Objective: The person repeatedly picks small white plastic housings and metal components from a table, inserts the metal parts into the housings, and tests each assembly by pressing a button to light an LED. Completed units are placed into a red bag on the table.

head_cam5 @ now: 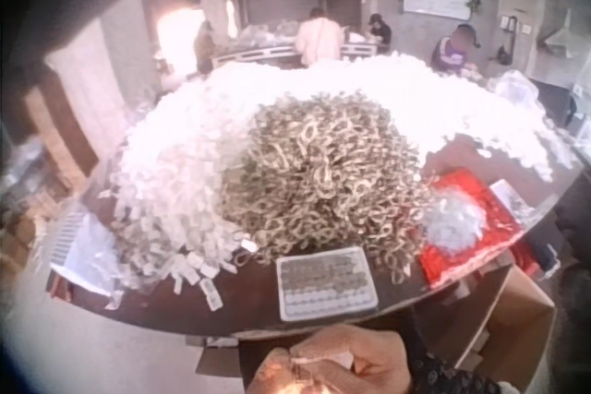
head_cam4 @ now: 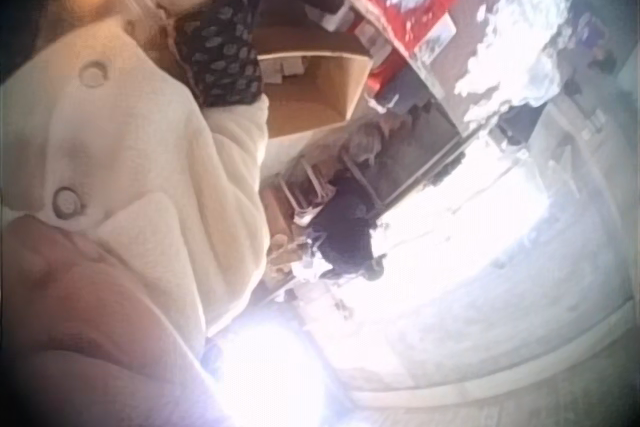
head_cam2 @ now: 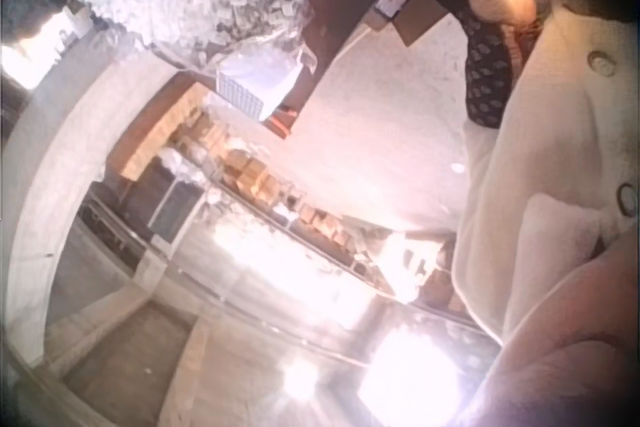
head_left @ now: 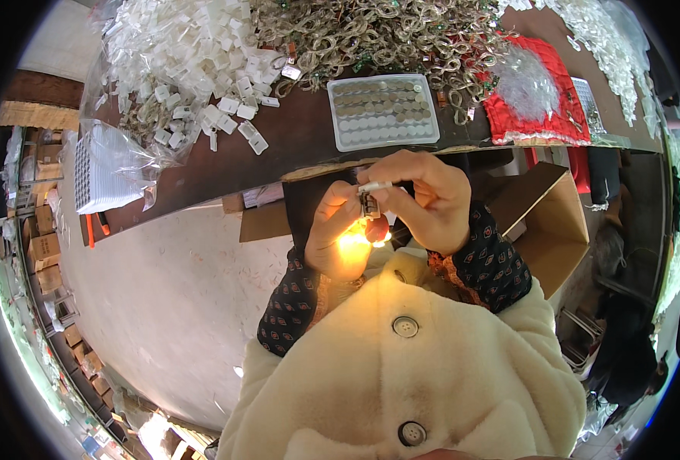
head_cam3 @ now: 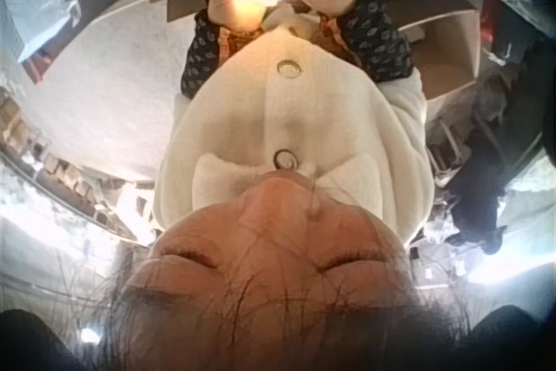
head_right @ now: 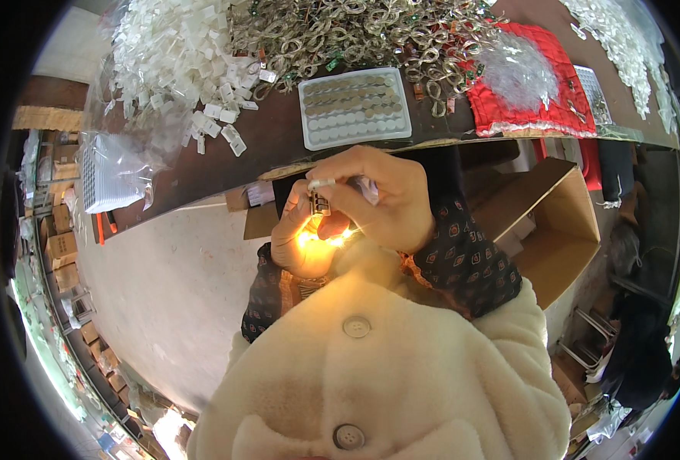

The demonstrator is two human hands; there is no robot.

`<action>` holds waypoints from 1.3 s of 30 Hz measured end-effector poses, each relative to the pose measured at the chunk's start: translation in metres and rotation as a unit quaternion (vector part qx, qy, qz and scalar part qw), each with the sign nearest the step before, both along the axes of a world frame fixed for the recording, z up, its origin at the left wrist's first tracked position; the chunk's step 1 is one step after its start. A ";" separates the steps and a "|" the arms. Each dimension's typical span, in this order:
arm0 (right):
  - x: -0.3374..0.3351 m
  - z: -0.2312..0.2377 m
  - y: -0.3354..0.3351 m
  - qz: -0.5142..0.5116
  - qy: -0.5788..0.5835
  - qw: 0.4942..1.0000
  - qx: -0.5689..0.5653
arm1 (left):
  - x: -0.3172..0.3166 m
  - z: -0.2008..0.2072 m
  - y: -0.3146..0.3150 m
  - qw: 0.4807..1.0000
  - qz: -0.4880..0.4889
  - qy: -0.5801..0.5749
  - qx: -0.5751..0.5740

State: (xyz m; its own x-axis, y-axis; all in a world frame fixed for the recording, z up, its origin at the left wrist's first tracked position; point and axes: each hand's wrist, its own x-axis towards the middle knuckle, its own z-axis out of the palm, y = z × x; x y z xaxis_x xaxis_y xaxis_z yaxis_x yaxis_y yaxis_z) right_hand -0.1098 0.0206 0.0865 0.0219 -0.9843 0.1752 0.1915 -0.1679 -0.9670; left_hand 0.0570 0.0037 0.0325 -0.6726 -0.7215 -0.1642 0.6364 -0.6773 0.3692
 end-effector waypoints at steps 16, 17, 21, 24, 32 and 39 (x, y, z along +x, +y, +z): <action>-0.001 -0.016 0.001 -0.064 0.133 0.962 -0.230 | -0.021 0.009 0.019 0.997 0.021 -0.022 0.077; -0.001 -0.017 0.001 -0.070 0.123 0.962 -0.235 | -0.024 0.009 0.022 0.997 0.052 -0.020 0.051; -0.014 -0.027 0.007 -0.096 0.212 0.931 -0.280 | -0.031 0.008 0.024 0.997 0.035 -0.051 0.036; -0.037 -0.033 0.018 -0.109 0.305 0.898 -0.298 | -0.041 -0.002 0.019 0.997 0.032 -0.006 0.065; -0.154 -0.049 0.032 -0.445 0.477 0.757 -0.043 | -0.060 -0.024 0.012 0.999 0.009 -0.025 0.033; -0.196 -0.063 0.025 -0.426 0.553 0.716 -0.014 | -0.061 -0.026 0.009 1.000 -0.014 -0.013 0.016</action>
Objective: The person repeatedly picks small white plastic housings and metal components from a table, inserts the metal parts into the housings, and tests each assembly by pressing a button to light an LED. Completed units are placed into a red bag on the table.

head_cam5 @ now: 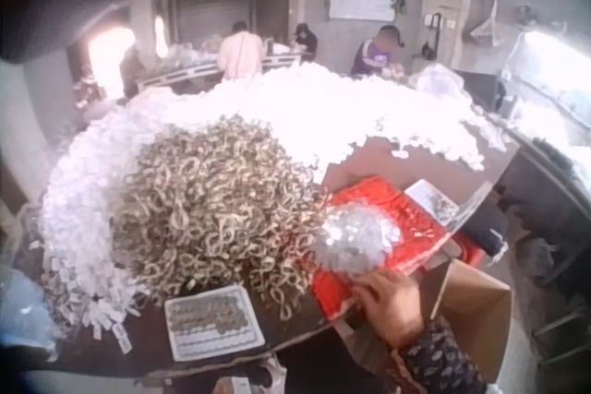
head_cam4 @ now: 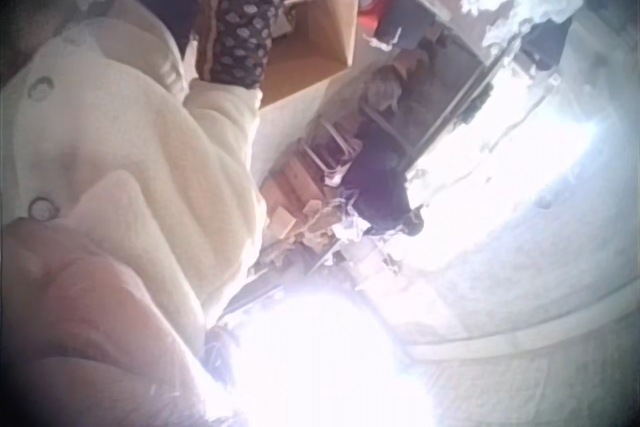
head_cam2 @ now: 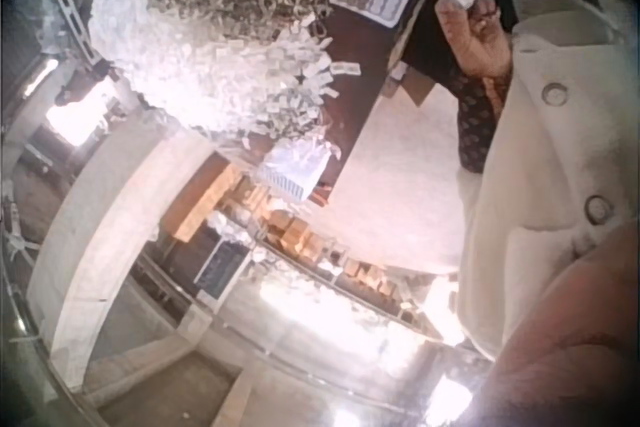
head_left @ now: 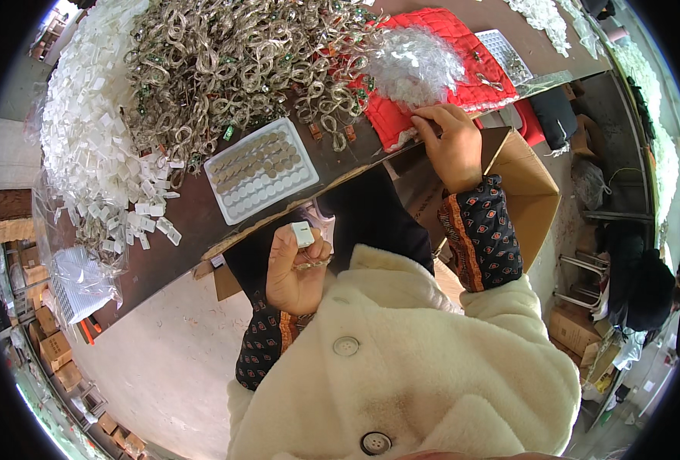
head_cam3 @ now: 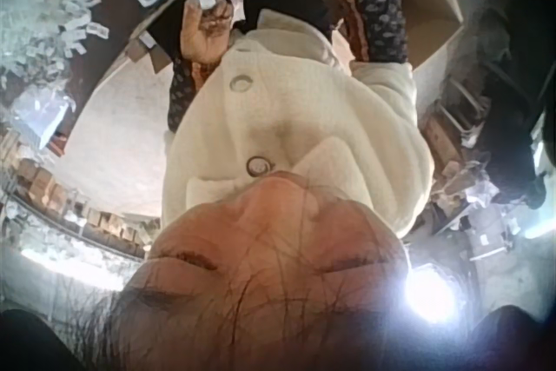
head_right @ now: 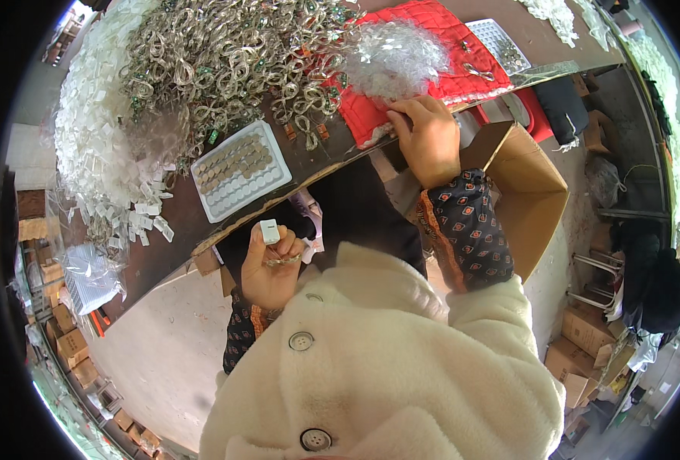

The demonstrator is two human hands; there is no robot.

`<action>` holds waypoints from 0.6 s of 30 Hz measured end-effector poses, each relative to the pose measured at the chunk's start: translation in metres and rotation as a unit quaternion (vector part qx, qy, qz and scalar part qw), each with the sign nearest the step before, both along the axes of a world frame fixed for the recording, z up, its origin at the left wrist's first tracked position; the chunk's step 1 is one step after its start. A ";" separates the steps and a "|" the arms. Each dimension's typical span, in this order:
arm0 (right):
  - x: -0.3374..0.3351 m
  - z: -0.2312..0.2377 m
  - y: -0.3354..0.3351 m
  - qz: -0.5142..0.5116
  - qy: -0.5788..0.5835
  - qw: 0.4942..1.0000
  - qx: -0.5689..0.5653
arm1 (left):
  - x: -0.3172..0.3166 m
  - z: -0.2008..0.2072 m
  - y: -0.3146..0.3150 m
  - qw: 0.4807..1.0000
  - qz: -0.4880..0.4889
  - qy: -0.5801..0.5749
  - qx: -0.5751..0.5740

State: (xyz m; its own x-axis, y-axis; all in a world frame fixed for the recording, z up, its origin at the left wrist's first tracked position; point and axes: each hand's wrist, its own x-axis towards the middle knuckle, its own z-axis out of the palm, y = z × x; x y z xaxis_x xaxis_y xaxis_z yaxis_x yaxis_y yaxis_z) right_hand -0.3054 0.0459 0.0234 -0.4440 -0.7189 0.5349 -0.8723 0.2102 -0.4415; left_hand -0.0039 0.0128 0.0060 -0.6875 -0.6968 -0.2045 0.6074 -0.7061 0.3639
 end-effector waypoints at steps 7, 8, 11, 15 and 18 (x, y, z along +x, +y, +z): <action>-0.003 0.005 -0.002 0.001 -0.051 0.998 0.036 | 0.002 0.000 -0.001 1.000 -0.013 -0.025 -0.002; -0.003 0.007 -0.002 -0.004 -0.080 0.995 0.052 | 0.002 0.000 -0.001 0.999 -0.018 -0.035 -0.008; -0.003 0.008 -0.001 0.013 -0.059 0.998 0.036 | 0.004 0.000 -0.001 0.999 -0.022 0.024 -0.020; -0.002 0.009 -0.004 -0.030 0.008 0.995 0.092 | 0.008 0.001 0.000 1.000 -0.009 -0.008 -0.023; 0.001 0.015 -0.008 -0.026 0.004 0.997 0.067 | 0.010 0.006 -0.001 0.999 -0.016 -0.042 -0.020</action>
State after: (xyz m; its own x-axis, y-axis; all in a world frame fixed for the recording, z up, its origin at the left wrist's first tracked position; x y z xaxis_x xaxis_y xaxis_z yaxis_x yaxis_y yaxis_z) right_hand -0.3039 0.0379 0.0386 -0.4787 -0.7596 0.4403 -0.8622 0.3120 -0.3991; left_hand 0.0060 0.0121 0.0118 -0.6908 -0.6835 -0.2359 0.5506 -0.7087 0.4410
